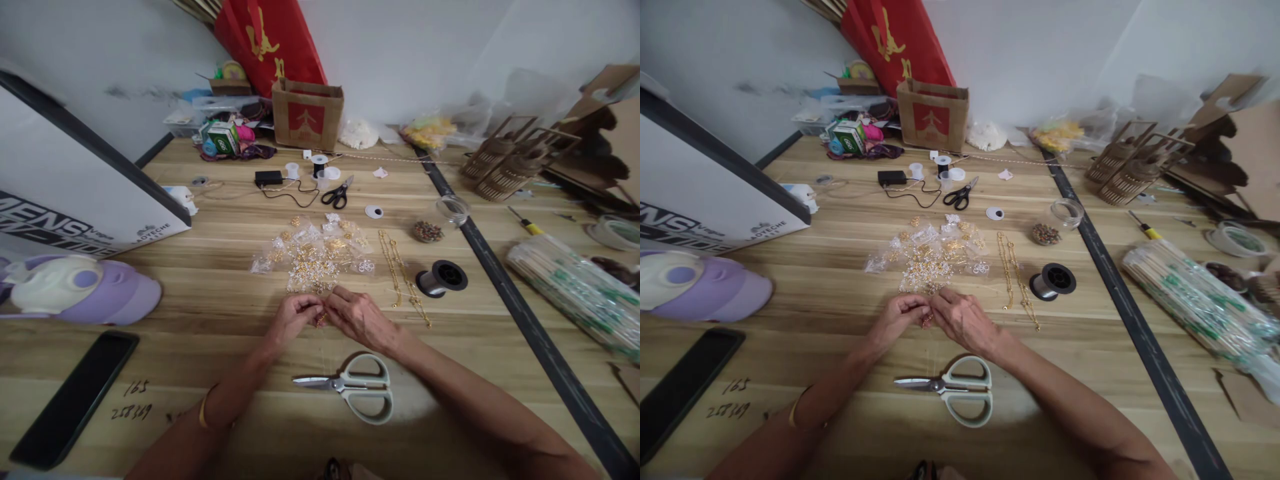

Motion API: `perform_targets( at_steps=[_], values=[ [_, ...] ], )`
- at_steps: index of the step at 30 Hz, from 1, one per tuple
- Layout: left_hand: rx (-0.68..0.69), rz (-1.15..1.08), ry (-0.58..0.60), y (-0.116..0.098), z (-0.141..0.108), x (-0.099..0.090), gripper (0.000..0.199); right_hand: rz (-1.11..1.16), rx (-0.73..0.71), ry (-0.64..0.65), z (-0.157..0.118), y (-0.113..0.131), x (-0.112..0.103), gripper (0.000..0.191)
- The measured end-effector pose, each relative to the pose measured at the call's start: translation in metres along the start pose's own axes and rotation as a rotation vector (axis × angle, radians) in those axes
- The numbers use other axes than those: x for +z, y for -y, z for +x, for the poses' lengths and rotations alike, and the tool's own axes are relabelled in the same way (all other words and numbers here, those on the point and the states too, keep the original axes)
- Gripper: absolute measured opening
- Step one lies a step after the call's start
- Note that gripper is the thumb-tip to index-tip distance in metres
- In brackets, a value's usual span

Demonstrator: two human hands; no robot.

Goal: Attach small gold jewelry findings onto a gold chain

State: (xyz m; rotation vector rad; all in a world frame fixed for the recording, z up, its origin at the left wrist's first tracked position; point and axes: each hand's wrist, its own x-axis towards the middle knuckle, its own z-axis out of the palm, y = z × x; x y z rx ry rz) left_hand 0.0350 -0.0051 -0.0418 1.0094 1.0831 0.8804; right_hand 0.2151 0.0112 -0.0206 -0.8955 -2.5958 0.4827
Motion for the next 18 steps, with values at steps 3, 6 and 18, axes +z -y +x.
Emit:
perform_targets(
  at_steps=[3, 6, 18],
  values=[
    [-0.019, -0.02, 0.004, 0.0, -0.0001, -0.0008, 0.031, 0.015, -0.006, 0.003, 0.0001, 0.0003, -0.0003, 0.016],
    [-0.016, -0.008, 0.042, -0.002, -0.0009, -0.0011, 0.032, 0.034, -0.007, -0.008, 0.0, -0.0003, 0.0003, 0.016],
    [0.023, 0.044, 0.029, -0.0016, -0.0019, 0.0012, 0.031, 0.034, 0.002, 0.005, 0.0009, 0.0011, -0.0023, 0.015]
  ],
)
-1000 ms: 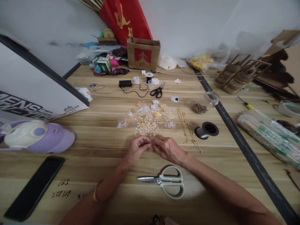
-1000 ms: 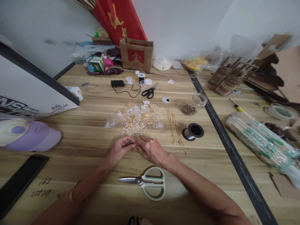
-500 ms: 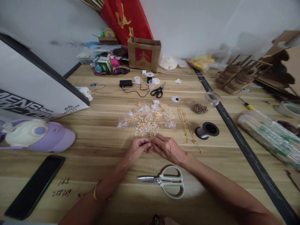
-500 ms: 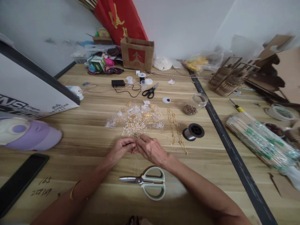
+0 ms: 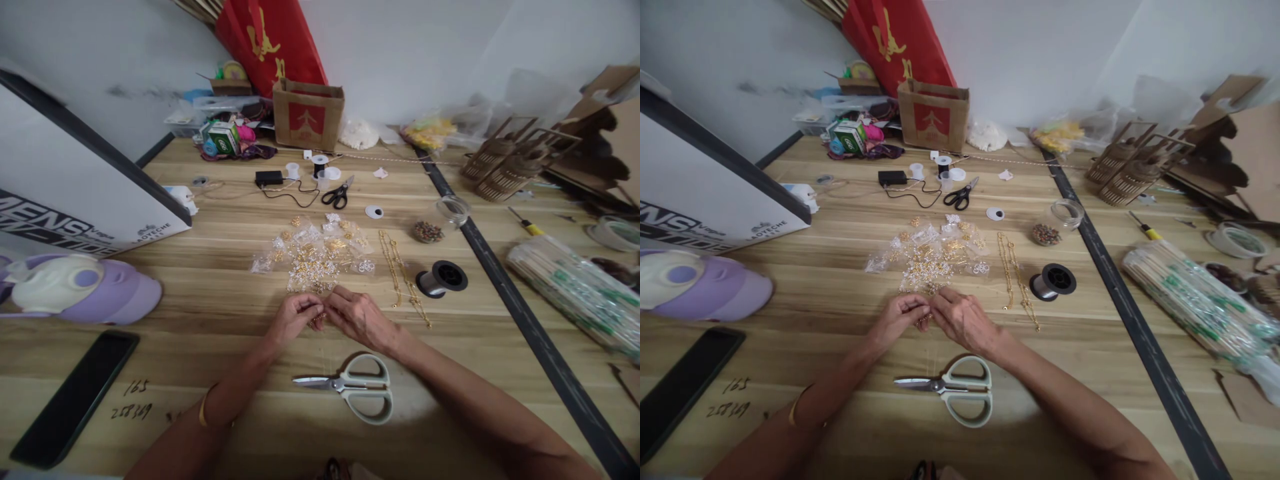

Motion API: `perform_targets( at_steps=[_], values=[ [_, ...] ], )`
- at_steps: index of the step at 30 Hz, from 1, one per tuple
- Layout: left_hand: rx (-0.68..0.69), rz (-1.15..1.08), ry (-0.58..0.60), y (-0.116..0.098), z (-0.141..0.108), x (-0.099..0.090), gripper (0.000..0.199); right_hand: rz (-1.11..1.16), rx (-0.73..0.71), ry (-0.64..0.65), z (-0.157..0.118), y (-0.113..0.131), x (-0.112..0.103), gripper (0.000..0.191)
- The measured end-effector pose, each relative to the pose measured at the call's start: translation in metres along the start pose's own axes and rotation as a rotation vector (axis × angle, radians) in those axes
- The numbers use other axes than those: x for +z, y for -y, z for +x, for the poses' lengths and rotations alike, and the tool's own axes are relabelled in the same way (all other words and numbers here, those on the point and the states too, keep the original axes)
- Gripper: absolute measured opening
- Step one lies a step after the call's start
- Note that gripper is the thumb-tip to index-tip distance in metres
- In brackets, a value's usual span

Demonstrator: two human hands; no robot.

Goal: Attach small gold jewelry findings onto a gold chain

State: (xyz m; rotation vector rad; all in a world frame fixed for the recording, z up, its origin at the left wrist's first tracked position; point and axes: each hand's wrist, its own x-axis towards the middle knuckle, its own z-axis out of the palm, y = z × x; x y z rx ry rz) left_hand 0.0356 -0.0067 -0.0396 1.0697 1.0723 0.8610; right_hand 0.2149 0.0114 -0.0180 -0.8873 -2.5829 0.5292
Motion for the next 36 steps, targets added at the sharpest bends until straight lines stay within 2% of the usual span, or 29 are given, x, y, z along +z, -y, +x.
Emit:
perform_targets(
  at_steps=[8, 25, 31, 36],
  values=[
    [0.093, 0.18, -0.134, -0.006, -0.003, -0.002, 0.017, 0.1, 0.048, -0.027, 0.001, -0.002, -0.004, 0.015],
    [0.036, 0.06, -0.225, -0.006, -0.005, -0.004, 0.023, 0.078, 0.007, 0.023, 0.0, 0.002, -0.011, 0.016],
    [0.021, -0.02, -0.173, -0.003, -0.002, -0.008, 0.024, 0.169, 0.039, -0.014, 0.001, 0.001, -0.007, 0.014],
    [0.089, -0.059, -0.072, -0.004, -0.001, -0.01, 0.018, 0.31, 0.092, -0.073, 0.003, 0.001, -0.007, 0.012]
  ],
)
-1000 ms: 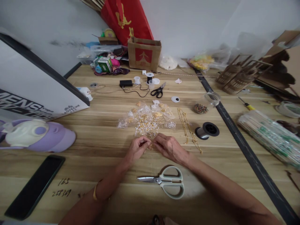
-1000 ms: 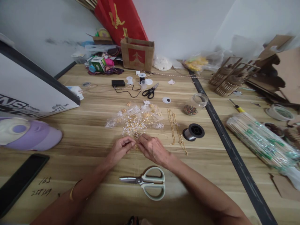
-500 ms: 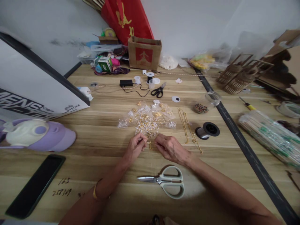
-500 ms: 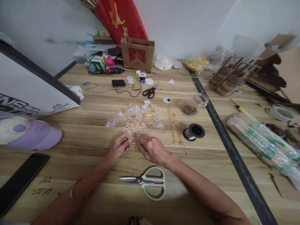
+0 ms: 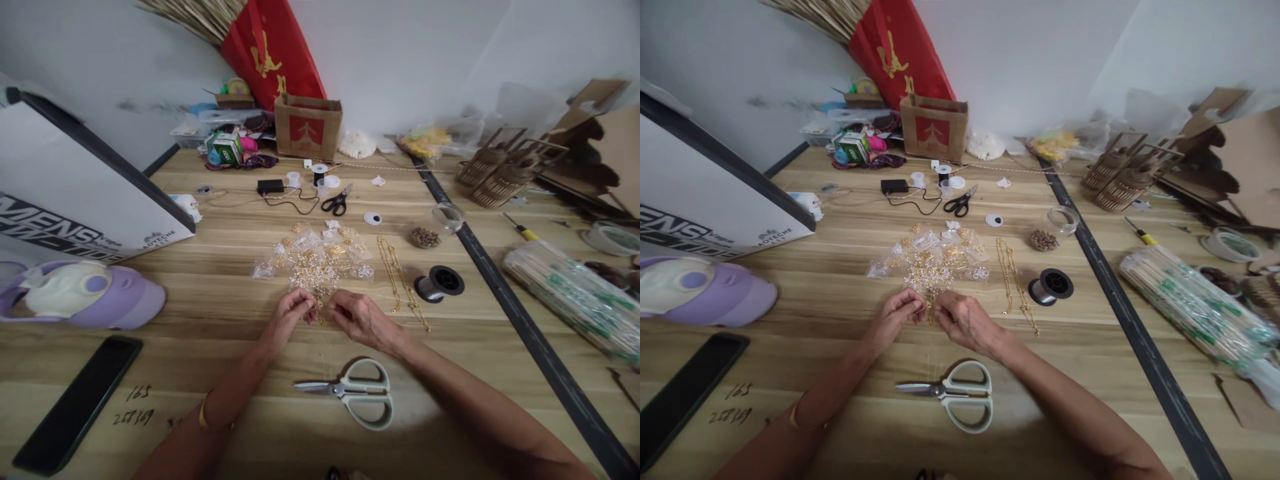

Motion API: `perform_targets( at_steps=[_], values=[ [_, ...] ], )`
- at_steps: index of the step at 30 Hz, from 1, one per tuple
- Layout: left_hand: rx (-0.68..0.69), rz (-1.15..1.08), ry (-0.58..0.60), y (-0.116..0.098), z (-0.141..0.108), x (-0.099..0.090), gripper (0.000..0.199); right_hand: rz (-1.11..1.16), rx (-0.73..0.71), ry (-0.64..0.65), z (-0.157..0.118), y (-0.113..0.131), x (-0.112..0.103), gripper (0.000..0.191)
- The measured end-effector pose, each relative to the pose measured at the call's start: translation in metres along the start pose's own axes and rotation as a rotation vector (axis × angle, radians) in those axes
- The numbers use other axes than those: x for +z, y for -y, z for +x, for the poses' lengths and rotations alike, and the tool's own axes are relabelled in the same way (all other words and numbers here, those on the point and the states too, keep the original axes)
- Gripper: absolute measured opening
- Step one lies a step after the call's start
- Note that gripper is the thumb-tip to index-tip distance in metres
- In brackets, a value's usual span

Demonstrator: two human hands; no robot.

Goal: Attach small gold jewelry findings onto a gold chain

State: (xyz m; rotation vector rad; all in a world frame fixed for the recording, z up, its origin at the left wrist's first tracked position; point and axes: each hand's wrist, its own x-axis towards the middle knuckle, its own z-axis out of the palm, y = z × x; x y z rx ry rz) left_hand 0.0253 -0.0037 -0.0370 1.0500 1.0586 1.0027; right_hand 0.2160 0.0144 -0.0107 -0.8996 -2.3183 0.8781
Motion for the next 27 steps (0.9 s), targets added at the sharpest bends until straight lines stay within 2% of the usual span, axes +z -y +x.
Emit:
perform_targets(
  at_steps=[7, 10, 15, 21, 27],
  values=[
    [0.017, -0.001, 0.02, -0.0017, -0.0005, -0.0001, 0.014, 0.147, 0.163, 0.02, 0.0026, 0.0009, -0.007, 0.012],
    [0.036, 0.021, 0.046, -0.002, -0.0011, 0.0007, 0.014, 0.23, 0.189, 0.028, 0.0031, -0.0017, -0.0072, 0.015],
    [-0.006, -0.021, 0.072, -0.0019, -0.0022, 0.0034, 0.019, 0.316, 0.249, -0.003, 0.0038, -0.0062, -0.0054, 0.02],
    [-0.052, -0.006, 0.093, -0.002, -0.002, 0.0063, 0.026, 0.334, 0.253, 0.0, 0.0044, -0.0056, -0.0042, 0.021],
    [-0.069, 0.069, 0.037, -0.0022, -0.0011, 0.0065, 0.021, 0.339, 0.233, 0.013, 0.0044, -0.0042, -0.0057, 0.022]
  ],
)
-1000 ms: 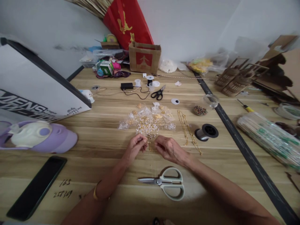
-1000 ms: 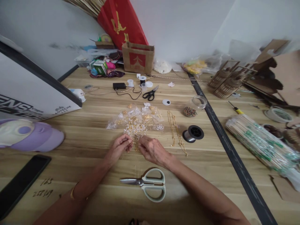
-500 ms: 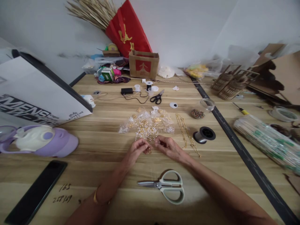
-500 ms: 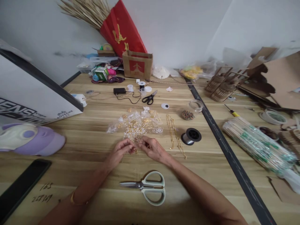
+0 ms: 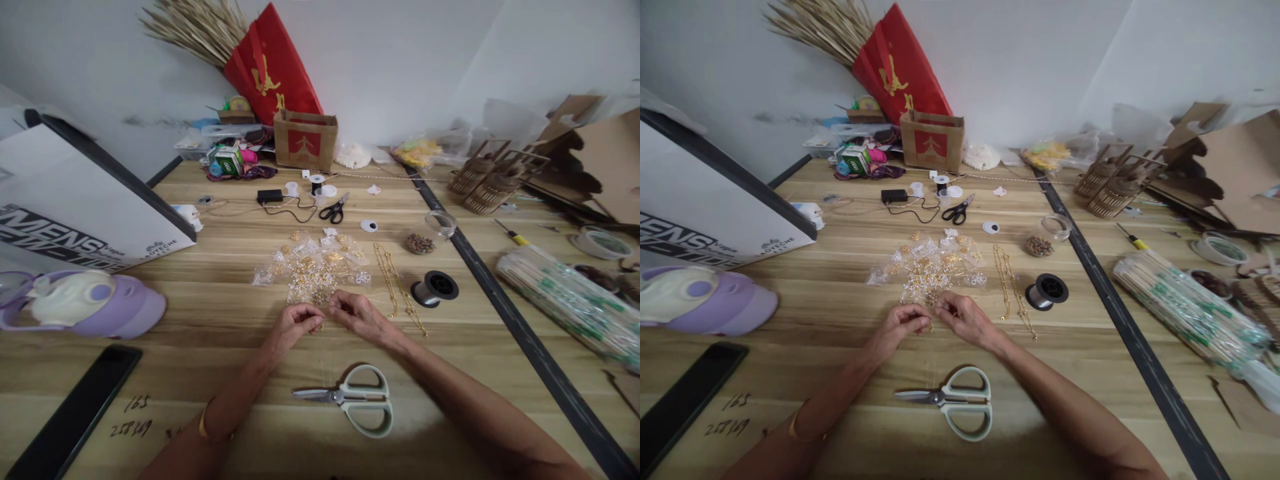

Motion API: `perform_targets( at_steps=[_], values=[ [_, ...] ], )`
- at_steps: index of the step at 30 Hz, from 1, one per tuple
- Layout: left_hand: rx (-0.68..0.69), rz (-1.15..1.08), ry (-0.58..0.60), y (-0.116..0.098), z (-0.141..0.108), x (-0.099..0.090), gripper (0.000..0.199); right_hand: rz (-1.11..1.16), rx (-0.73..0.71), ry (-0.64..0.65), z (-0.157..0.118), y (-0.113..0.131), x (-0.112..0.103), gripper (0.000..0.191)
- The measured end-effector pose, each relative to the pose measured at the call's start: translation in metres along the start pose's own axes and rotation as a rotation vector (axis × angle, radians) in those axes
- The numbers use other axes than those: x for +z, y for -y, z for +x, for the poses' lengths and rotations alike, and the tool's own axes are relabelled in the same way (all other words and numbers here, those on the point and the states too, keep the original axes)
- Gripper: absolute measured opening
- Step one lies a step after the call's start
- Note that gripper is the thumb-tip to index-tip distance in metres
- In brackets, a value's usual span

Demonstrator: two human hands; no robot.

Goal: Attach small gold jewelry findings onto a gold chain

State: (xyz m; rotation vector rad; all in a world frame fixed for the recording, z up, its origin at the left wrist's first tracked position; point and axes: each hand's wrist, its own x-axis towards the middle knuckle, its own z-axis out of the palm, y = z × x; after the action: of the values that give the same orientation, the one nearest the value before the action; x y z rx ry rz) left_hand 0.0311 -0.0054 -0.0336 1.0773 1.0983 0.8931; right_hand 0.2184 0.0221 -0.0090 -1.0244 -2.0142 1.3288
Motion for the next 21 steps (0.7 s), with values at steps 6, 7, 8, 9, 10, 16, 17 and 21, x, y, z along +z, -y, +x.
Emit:
perform_targets(
  at_steps=[6, 7, 8, 9, 10, 16, 17, 21],
  values=[
    [0.017, 0.011, 0.023, -0.002, 0.0, -0.001, 0.018, 0.142, 0.046, -0.001, 0.001, -0.001, 0.001, 0.024],
    [0.022, 0.016, 0.028, -0.002, 0.0, -0.001, 0.018, 0.199, 0.064, 0.0, 0.001, -0.001, 0.002, 0.025],
    [0.027, 0.025, 0.032, -0.001, 0.0, -0.001, 0.017, 0.265, 0.08, 0.005, 0.002, -0.002, 0.004, 0.027],
    [0.034, 0.038, 0.038, 0.0, 0.0, -0.001, 0.017, 0.336, 0.095, 0.017, 0.003, -0.002, 0.005, 0.03],
    [0.047, 0.057, 0.044, 0.001, 0.001, -0.001, 0.016, 0.407, 0.107, 0.035, 0.004, -0.003, 0.007, 0.032],
    [0.179, 0.205, 0.067, 0.008, 0.002, 0.002, 0.015, 0.583, 0.127, 0.121, 0.006, -0.006, 0.011, 0.034],
    [0.186, 0.227, 0.07, 0.009, 0.002, 0.002, 0.014, 0.579, 0.126, 0.127, 0.006, -0.006, 0.011, 0.034],
    [0.218, 0.317, 0.055, 0.01, 0.0, 0.003, 0.013, 0.54, 0.112, 0.145, 0.005, -0.008, 0.009, 0.033]
  ],
)
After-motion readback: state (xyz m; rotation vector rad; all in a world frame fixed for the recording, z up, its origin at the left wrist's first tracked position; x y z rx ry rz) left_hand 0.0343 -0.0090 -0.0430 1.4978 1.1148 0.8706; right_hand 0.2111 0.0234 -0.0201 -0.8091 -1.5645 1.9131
